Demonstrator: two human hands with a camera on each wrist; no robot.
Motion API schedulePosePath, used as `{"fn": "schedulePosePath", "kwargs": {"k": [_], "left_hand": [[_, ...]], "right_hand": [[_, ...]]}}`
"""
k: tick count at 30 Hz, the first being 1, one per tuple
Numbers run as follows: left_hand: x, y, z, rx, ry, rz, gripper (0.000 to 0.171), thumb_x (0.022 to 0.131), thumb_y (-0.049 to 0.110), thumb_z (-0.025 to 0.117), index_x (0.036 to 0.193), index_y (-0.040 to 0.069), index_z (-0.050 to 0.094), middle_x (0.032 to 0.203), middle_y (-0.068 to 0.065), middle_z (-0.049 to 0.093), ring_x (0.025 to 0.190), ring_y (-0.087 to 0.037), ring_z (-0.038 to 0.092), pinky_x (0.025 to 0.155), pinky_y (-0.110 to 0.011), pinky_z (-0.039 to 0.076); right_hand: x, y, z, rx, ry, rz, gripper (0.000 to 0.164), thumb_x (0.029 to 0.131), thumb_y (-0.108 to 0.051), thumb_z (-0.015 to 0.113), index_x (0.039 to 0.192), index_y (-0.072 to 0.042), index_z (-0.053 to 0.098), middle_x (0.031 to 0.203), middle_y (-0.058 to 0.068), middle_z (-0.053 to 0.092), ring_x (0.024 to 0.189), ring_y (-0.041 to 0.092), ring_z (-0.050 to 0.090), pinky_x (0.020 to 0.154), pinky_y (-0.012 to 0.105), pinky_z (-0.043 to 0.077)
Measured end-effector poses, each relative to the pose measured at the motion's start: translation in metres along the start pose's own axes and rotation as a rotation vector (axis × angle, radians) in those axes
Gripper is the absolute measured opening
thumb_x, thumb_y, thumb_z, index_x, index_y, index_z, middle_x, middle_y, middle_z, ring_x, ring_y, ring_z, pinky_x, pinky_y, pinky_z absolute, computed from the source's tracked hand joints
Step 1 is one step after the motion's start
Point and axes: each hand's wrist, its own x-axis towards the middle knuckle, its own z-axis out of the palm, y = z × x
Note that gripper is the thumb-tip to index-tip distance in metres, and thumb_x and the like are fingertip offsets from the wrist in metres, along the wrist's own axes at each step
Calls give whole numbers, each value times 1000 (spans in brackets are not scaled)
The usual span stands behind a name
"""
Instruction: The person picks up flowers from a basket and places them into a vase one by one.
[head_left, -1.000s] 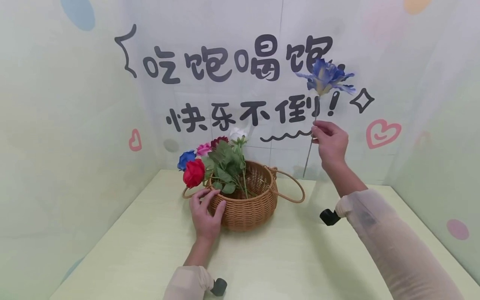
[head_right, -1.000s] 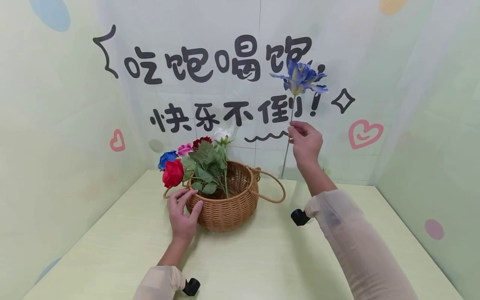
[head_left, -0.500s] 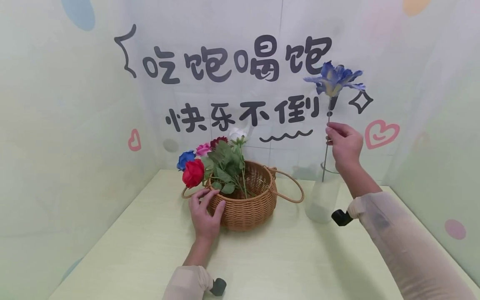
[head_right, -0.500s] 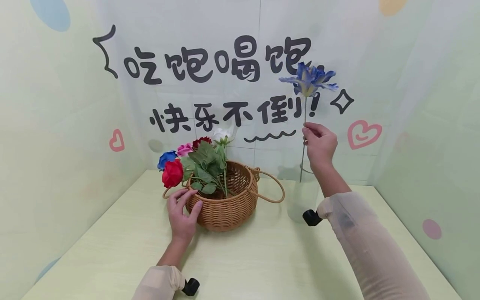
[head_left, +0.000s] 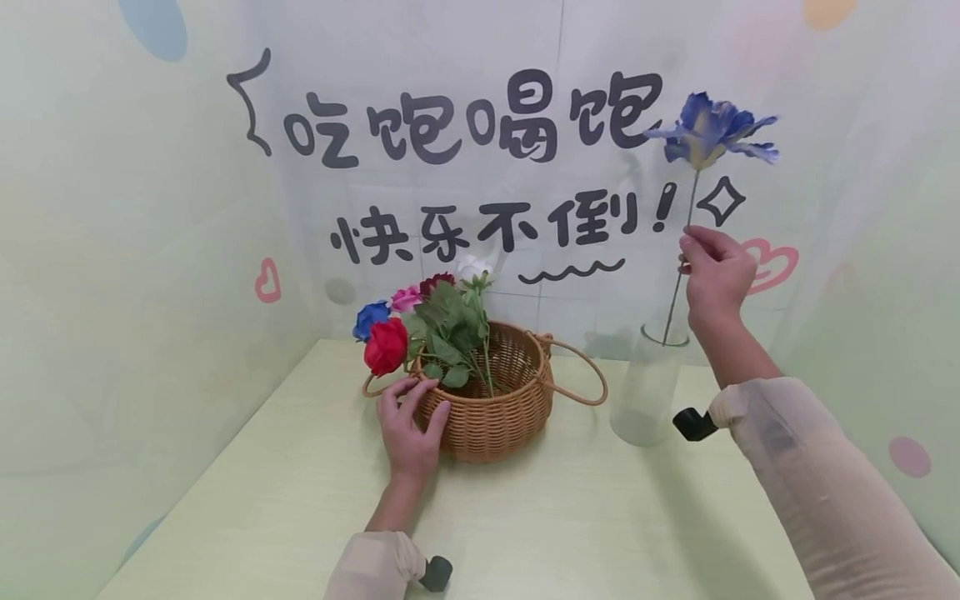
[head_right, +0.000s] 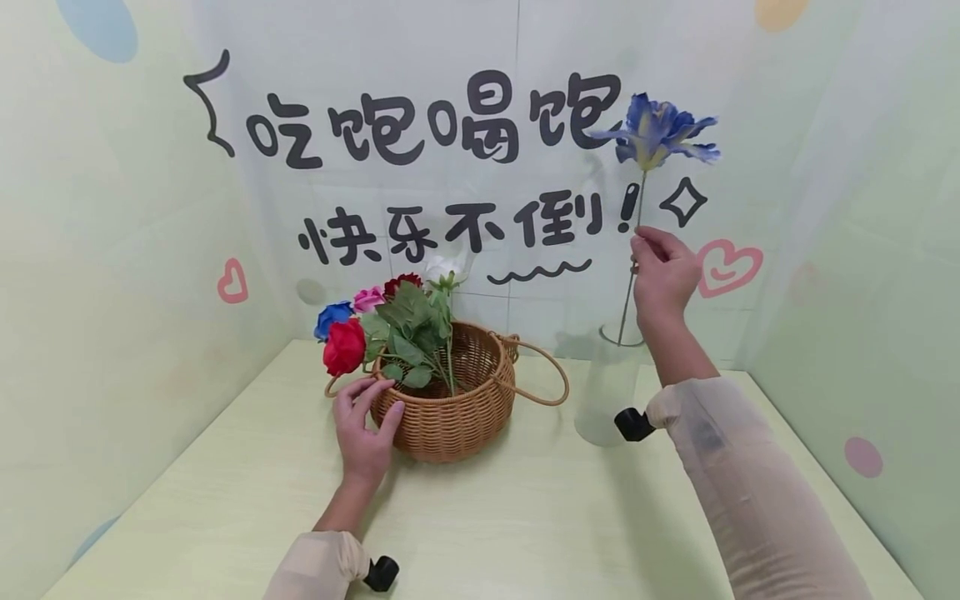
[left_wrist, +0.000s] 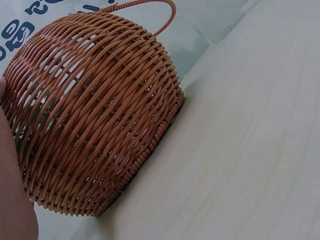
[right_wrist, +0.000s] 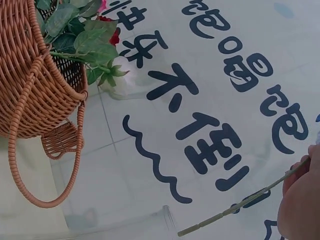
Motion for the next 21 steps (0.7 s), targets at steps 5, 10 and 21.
{"fn": "schedulePosePath", "kwargs": {"k": [5, 10, 21], "left_hand": [[0, 0, 0, 1, 6, 12, 27, 82, 17, 74, 106, 7, 71, 120, -20, 53, 116, -31, 42, 94, -38, 33], [1, 2, -1, 14, -16, -18, 27, 83, 20, 73, 107, 7, 71, 122, -17, 52, 118, -28, 41, 94, -40, 33], [-1, -1, 0, 5, -3, 2, 27, 82, 17, 74, 107, 8, 72, 121, -18, 53, 117, -31, 42, 95, -41, 32]], "right_hand": [[2, -2, -2, 8, 28, 14, 25, 86, -18, 74, 110, -13, 75, 97, 4, 63, 80, 13, 59, 69, 16, 50], [0, 12, -3, -91, 23, 32, 26, 87, -21, 73, 113, -13, 73, 97, 3, 64, 83, 14, 59, 71, 17, 50], [-12, 43, -9, -309, 19, 15, 34, 92, -29, 66, 119, -8, 69, 100, 0, 66, 92, 11, 60, 83, 21, 47]]}}
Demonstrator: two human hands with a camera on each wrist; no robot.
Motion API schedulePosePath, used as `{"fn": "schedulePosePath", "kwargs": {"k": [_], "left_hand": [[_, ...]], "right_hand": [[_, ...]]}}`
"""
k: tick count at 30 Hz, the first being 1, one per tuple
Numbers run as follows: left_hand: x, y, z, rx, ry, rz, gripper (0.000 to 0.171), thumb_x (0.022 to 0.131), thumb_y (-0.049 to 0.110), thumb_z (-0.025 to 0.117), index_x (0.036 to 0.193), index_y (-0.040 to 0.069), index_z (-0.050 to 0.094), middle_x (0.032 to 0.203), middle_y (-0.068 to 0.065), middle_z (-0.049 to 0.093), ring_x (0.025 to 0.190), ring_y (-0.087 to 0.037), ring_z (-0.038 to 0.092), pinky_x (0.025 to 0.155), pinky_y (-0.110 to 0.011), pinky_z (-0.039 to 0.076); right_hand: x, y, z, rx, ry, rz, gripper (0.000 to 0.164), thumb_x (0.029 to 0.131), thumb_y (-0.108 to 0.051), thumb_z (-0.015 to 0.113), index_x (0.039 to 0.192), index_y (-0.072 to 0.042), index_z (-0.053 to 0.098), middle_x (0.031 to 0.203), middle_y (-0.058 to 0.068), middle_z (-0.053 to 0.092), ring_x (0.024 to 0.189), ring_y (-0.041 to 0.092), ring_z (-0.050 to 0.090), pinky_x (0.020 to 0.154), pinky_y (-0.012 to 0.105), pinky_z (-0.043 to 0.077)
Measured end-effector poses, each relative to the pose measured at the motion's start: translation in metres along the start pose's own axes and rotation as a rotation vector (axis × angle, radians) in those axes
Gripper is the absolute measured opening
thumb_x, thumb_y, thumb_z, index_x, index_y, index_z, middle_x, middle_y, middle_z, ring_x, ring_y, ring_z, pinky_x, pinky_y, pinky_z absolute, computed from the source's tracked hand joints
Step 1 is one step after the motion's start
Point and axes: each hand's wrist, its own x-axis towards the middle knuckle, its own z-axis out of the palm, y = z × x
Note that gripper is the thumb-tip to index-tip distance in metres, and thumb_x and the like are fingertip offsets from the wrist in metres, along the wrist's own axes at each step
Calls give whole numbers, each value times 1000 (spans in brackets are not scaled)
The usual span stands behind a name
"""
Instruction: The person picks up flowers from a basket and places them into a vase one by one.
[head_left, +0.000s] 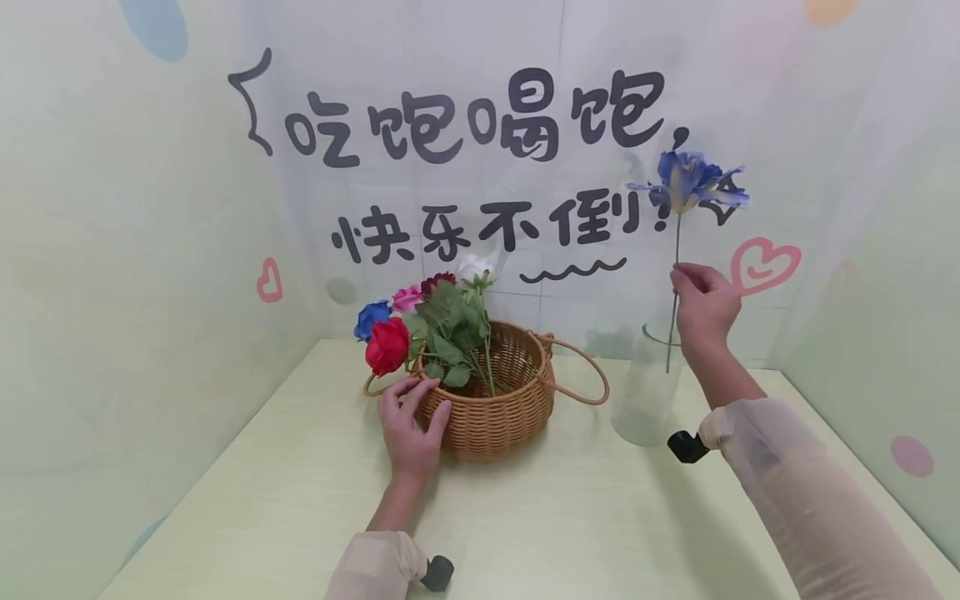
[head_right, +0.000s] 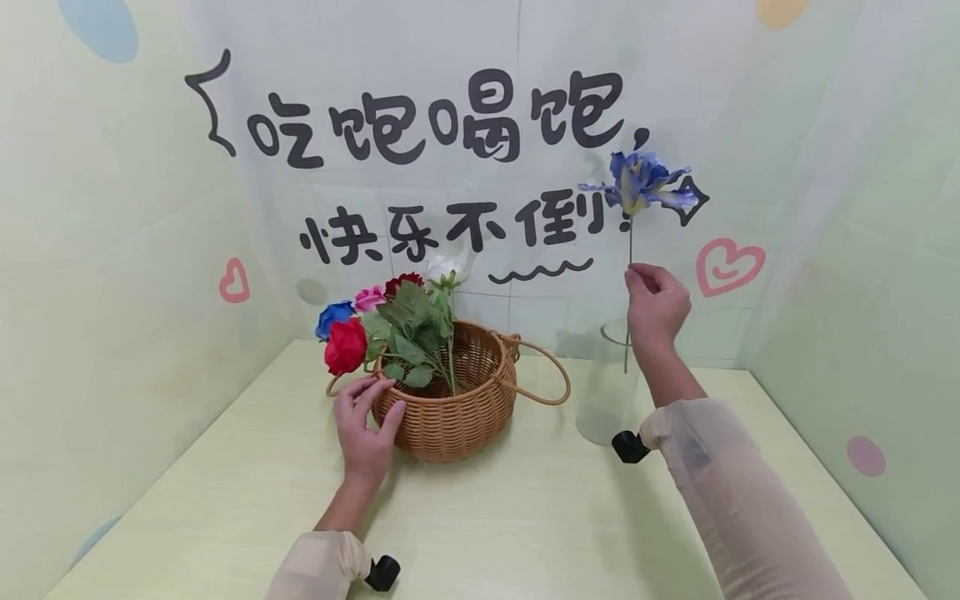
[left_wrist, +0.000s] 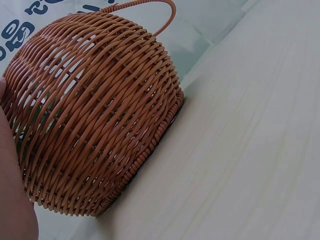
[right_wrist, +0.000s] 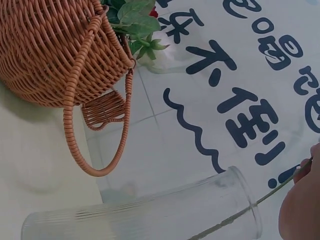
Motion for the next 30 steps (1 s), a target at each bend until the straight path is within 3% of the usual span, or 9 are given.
{"fn": "schedulePosePath", "kwargs": {"k": [13, 19, 30], "left_hand": [[1, -2, 2, -5, 14, 26, 27, 82, 19, 74, 106, 7, 72, 119, -17, 54, 115, -29, 44, 95, -40, 33], [1, 0, 1, 1, 4, 17, 27, 82, 19, 74, 106, 6, 71, 120, -17, 54, 116, -30, 43, 95, -41, 33], [1, -1, 1, -6, 10, 16, 27, 82, 18, 74, 107, 8, 71, 120, -17, 54, 116, -29, 44, 96, -41, 33]], "right_hand": [[-5, 22, -4, -98, 17, 15, 35, 91, -33, 68, 113, -6, 72, 86, -7, 64, 84, 9, 56, 74, 21, 42], [-8, 28, -6, -175, 24, 3, 36, 91, -32, 67, 113, -4, 72, 92, -6, 62, 93, 10, 54, 80, 24, 41], [-12, 42, -7, -205, 15, 9, 39, 91, -33, 66, 111, 0, 70, 104, 2, 59, 113, 22, 53, 98, 36, 37]]}}
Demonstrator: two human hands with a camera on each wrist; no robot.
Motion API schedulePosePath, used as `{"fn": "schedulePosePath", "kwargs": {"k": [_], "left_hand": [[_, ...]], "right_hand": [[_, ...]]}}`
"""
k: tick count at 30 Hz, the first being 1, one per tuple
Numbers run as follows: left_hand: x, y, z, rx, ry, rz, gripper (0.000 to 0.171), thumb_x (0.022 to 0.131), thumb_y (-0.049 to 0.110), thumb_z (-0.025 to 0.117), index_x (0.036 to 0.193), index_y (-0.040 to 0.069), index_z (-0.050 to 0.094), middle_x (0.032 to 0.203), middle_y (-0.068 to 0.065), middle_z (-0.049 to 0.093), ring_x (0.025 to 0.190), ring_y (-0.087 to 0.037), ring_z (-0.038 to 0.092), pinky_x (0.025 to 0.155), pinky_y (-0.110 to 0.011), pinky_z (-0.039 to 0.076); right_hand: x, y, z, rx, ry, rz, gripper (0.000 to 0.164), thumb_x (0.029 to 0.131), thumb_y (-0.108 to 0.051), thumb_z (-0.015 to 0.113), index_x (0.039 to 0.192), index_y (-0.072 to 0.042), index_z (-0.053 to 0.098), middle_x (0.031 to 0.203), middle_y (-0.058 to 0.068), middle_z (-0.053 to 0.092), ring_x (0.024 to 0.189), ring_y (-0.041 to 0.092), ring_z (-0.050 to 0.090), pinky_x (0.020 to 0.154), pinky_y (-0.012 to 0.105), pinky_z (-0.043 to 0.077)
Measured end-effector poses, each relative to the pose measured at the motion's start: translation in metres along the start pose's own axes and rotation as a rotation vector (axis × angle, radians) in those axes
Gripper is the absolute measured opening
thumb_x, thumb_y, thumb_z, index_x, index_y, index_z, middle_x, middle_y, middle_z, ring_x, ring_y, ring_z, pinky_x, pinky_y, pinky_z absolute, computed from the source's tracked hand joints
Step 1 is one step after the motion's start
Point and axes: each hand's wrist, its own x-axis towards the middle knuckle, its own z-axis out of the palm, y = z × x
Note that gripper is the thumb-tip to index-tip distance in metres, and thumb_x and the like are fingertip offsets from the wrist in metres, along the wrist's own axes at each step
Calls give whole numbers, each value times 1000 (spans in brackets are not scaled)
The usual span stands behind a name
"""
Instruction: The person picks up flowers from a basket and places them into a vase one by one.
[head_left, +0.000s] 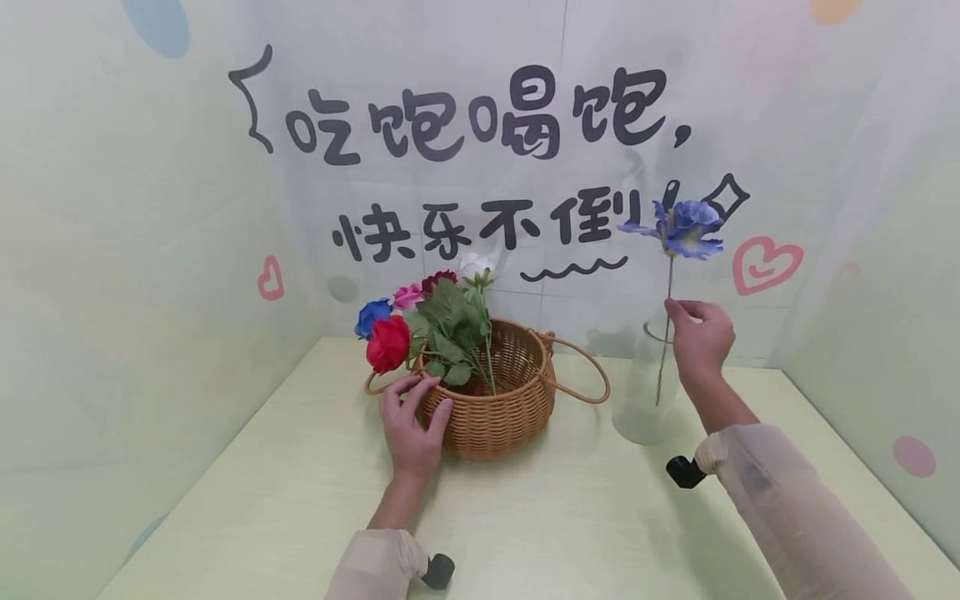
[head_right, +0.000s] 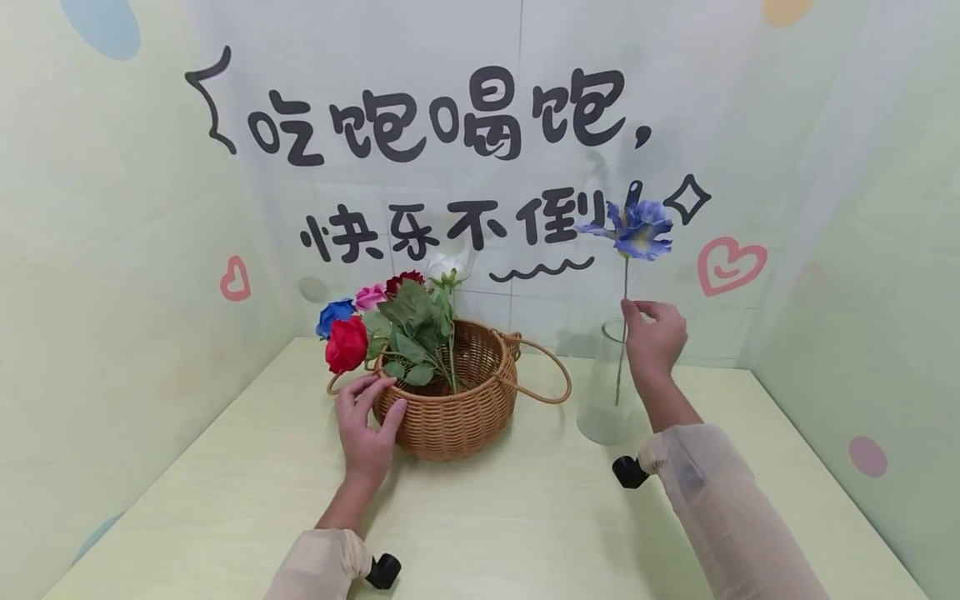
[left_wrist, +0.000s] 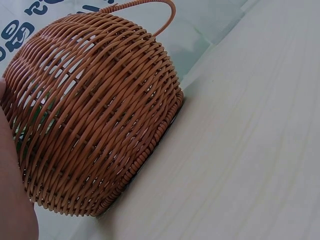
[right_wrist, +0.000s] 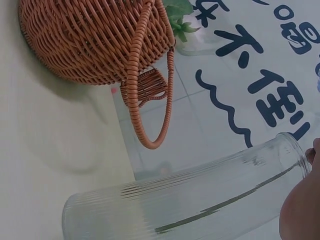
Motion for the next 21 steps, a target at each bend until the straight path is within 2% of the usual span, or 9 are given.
{"fn": "schedulePosePath", "kwargs": {"k": [6, 10, 21], "left_hand": [[1, -1, 1, -3, 4, 10, 28, 81, 19, 75, 107, 8, 72, 120, -18, 54, 117, -29, 44, 96, -42, 33], [1, -1, 2, -2, 2, 13, 29, 81, 19, 74, 107, 7, 71, 120, -18, 53, 117, -29, 43, 96, -41, 33], [0, -1, 1, -9, 3, 10, 27, 82, 17, 74, 108, 10, 72, 120, -19, 53, 117, -30, 43, 96, -39, 33]], "right_hand": [[-2, 7, 1, 2, -14, -14, 39, 91, -31, 67, 110, 2, 70, 109, 6, 60, 116, 24, 52, 102, 38, 35], [-3, 11, 2, 10, -15, -20, 37, 90, -30, 68, 107, 3, 71, 106, 4, 59, 115, 24, 52, 102, 37, 35], [-7, 19, 5, 26, 18, -27, 35, 87, -26, 71, 103, 4, 71, 99, 0, 59, 109, 22, 54, 99, 35, 37]]}}
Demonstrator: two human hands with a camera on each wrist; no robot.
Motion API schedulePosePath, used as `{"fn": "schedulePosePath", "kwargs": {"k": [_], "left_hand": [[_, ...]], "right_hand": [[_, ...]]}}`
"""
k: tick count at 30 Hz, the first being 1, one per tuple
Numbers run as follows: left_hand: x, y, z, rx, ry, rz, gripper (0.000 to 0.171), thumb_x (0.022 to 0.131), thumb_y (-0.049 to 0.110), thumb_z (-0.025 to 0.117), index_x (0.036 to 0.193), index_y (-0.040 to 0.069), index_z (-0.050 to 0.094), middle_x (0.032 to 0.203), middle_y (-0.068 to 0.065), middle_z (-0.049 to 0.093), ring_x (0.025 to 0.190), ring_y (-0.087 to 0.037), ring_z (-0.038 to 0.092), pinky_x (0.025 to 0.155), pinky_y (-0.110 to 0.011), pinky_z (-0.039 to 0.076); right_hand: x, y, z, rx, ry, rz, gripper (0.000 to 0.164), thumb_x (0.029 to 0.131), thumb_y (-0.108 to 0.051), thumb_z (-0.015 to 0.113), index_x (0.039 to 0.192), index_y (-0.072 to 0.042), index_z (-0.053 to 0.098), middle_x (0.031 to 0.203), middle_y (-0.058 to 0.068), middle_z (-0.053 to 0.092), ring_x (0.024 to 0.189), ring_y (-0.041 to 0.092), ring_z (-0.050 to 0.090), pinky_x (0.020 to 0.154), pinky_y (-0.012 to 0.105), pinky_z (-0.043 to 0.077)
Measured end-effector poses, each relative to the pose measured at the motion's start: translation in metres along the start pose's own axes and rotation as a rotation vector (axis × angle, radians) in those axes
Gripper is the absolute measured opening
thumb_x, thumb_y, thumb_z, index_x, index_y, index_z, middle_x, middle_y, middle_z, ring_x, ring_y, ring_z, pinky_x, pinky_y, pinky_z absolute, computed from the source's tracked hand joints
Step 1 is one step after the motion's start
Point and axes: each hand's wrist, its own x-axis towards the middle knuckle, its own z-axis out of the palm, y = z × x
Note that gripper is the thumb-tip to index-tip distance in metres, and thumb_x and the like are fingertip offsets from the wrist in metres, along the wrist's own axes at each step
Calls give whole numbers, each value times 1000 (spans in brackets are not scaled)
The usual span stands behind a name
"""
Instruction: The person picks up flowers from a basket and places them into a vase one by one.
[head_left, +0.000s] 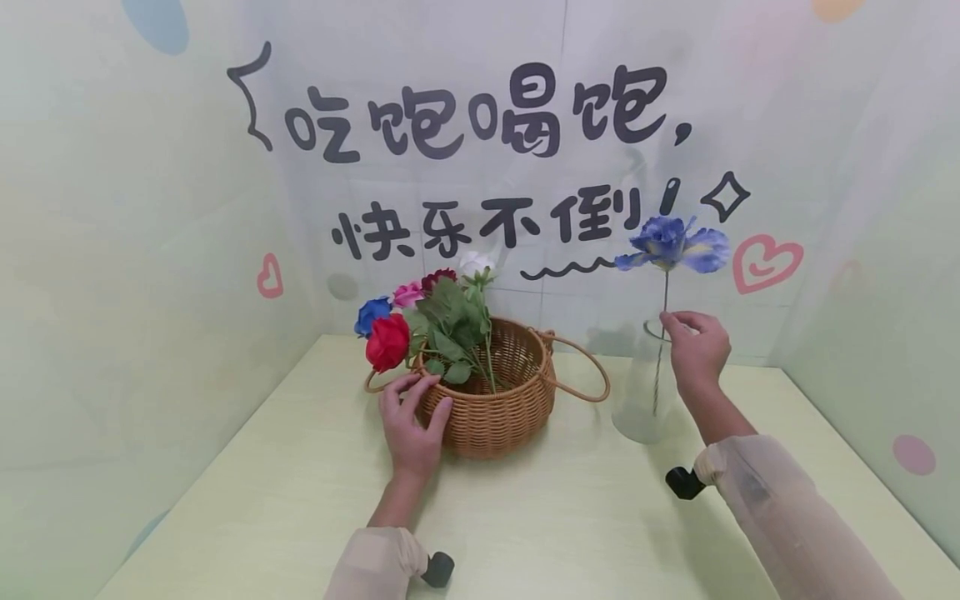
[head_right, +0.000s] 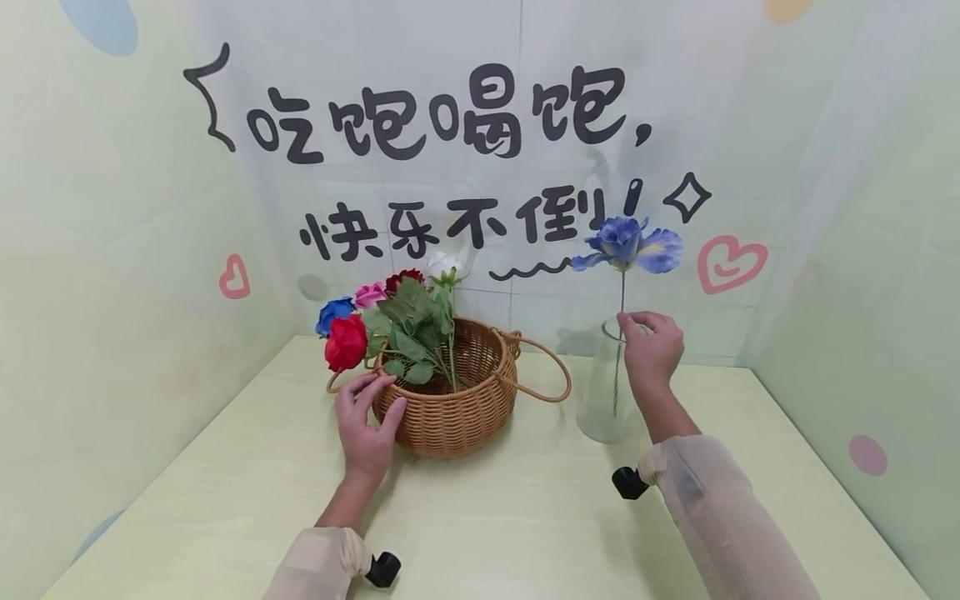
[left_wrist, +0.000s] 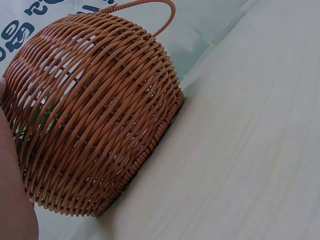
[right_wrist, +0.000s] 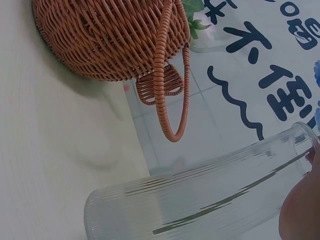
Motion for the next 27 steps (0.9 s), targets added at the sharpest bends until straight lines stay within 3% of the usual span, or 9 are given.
{"fn": "schedulePosePath", "kwargs": {"k": [12, 15, 21, 27], "left_hand": [[0, 0, 0, 3, 9, 5, 27, 81, 19, 75, 107, 12, 72, 120, -18, 54, 116, -29, 44, 96, -38, 34], [0, -1, 0, 3, 8, 4, 27, 81, 19, 75, 107, 11, 72, 120, -18, 54, 116, -29, 44, 95, -39, 34], [-1, -2, 0, 1, 5, 5, 27, 81, 18, 74, 107, 11, 72, 119, -19, 53, 116, -31, 43, 95, -40, 33], [1, -1, 0, -7, 3, -5, 27, 81, 17, 74, 107, 9, 72, 119, -18, 54, 115, -33, 43, 95, -41, 32]], "right_hand": [[-2, 3, 0, 5, -3, 22, 34, 87, -26, 71, 102, 5, 70, 103, 2, 59, 113, 23, 53, 98, 36, 37], [-5, 3, 0, 13, 16, 26, 34, 87, -26, 70, 104, 4, 70, 100, -2, 58, 110, 20, 53, 97, 35, 38], [-14, 5, -4, 98, 92, 36, 29, 86, -22, 72, 103, 2, 72, 98, -7, 60, 106, 16, 54, 96, 29, 37], [-23, 6, -9, 191, 110, 64, 25, 85, -22, 74, 101, -3, 73, 101, -8, 61, 107, 12, 53, 91, 24, 38]]}}
